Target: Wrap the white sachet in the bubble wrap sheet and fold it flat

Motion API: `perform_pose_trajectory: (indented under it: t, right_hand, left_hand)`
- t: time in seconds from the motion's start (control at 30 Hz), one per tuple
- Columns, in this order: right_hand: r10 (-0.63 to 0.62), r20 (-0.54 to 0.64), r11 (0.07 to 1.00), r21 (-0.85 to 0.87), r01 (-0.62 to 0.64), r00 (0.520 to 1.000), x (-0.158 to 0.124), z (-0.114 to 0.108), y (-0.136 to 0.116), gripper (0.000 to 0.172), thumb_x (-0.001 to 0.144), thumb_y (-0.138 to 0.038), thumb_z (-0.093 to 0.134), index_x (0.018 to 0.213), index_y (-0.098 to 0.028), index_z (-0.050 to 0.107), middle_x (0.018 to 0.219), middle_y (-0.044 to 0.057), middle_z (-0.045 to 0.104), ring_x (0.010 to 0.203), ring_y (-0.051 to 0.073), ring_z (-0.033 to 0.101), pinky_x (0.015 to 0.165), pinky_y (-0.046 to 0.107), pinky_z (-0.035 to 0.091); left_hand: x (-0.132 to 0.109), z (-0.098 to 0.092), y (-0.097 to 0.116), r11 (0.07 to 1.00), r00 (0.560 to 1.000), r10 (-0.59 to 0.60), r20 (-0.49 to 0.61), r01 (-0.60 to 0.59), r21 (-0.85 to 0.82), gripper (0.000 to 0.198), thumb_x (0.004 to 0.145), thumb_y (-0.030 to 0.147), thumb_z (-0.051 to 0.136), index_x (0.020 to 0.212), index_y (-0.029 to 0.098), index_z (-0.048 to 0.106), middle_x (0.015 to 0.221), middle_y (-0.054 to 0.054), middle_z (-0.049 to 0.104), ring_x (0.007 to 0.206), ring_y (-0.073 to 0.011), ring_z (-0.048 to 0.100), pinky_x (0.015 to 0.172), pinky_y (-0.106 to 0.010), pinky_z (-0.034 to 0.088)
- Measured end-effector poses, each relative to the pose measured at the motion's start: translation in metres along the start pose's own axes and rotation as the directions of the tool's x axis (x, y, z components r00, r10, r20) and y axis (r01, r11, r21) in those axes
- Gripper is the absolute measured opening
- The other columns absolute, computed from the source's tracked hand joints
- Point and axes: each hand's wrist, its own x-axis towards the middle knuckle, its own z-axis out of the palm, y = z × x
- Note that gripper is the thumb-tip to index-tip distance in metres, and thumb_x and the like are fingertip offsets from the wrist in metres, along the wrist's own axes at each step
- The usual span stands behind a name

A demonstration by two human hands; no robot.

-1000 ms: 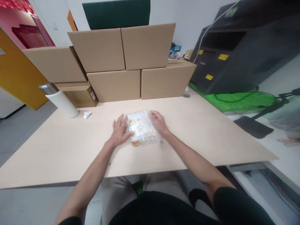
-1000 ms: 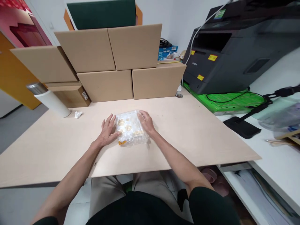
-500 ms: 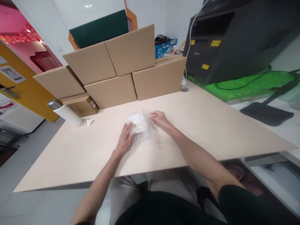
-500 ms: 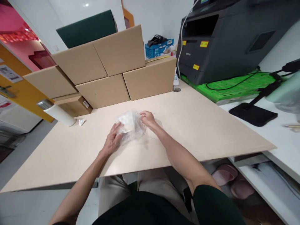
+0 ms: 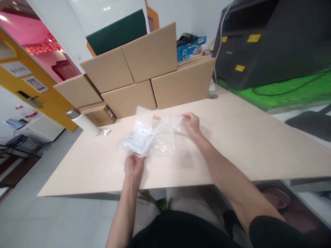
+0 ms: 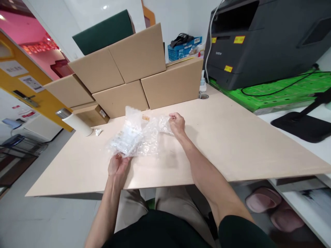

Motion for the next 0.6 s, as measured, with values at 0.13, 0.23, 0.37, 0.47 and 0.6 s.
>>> perform_pose_trajectory:
  t: [0.13,0.23,0.37,0.47,0.6]
  right_hand:
    - [-0.132,-0.004,0.975,-0.178,0.129,0.991,0.001,-0.004,-0.001,0.033,0.067,-0.021,0.047,0.090,-0.016,0.070,0.091,0.009,0.070,0.075,0.023,0.062,0.083,0.040,0.050]
    - [-0.189,-0.025,0.959,-0.219,0.179,0.982,0.002,-0.006,-0.001,0.032,0.068,-0.020,0.047,0.088,-0.017,0.070,0.093,0.010,0.071,0.076,0.022,0.062,0.085,0.040,0.050]
    - [-0.157,-0.067,0.977,-0.158,0.144,0.985,0.006,-0.007,0.005,0.028,0.066,-0.020,0.047,0.085,-0.018,0.069,0.087,0.006,0.070,0.072,0.020,0.061,0.080,0.038,0.050]
    - [-0.090,-0.092,0.992,-0.101,0.081,0.992,0.010,-0.009,0.012,0.026,0.064,-0.020,0.049,0.083,-0.019,0.067,0.081,0.003,0.068,0.067,0.018,0.059,0.075,0.035,0.050]
    - [-0.009,-0.099,0.999,-0.054,0.003,0.995,0.014,-0.008,0.020,0.025,0.062,-0.019,0.050,0.081,-0.020,0.066,0.076,0.000,0.064,0.067,0.018,0.058,0.072,0.033,0.049]
  left_hand:
    - [-0.026,-0.028,-0.003,0.979,0.979,0.053,-0.196,-0.012,0.206,0.087,0.083,0.035,0.059,0.155,0.034,0.009,0.157,-0.013,0.034,0.130,-0.0311,0.053,0.097,-0.050,0.053]
    - [-0.037,-0.040,0.005,0.835,0.927,0.316,-0.201,-0.171,0.523,0.092,0.081,0.036,0.064,0.155,0.031,0.011,0.163,-0.015,0.013,0.139,-0.0317,0.042,0.102,-0.051,0.049]
    - [-0.038,-0.044,0.010,0.695,0.898,0.438,-0.043,-0.308,0.649,0.036,0.082,0.040,0.062,0.113,0.022,0.067,0.139,-0.014,0.053,0.130,-0.0316,0.051,0.099,-0.047,0.050]
    - [-0.035,-0.054,0.006,0.874,0.906,0.314,-0.284,-0.159,0.458,0.033,0.083,0.040,0.061,0.108,0.019,0.066,0.104,-0.010,0.070,0.099,-0.0253,0.067,0.086,-0.041,0.056]
    - [-0.033,-0.089,0.000,0.986,0.824,0.116,-0.554,-0.029,0.163,0.068,0.077,0.026,0.064,0.139,0.022,0.035,0.108,-0.009,0.067,0.075,-0.0167,0.067,0.069,-0.034,0.056]
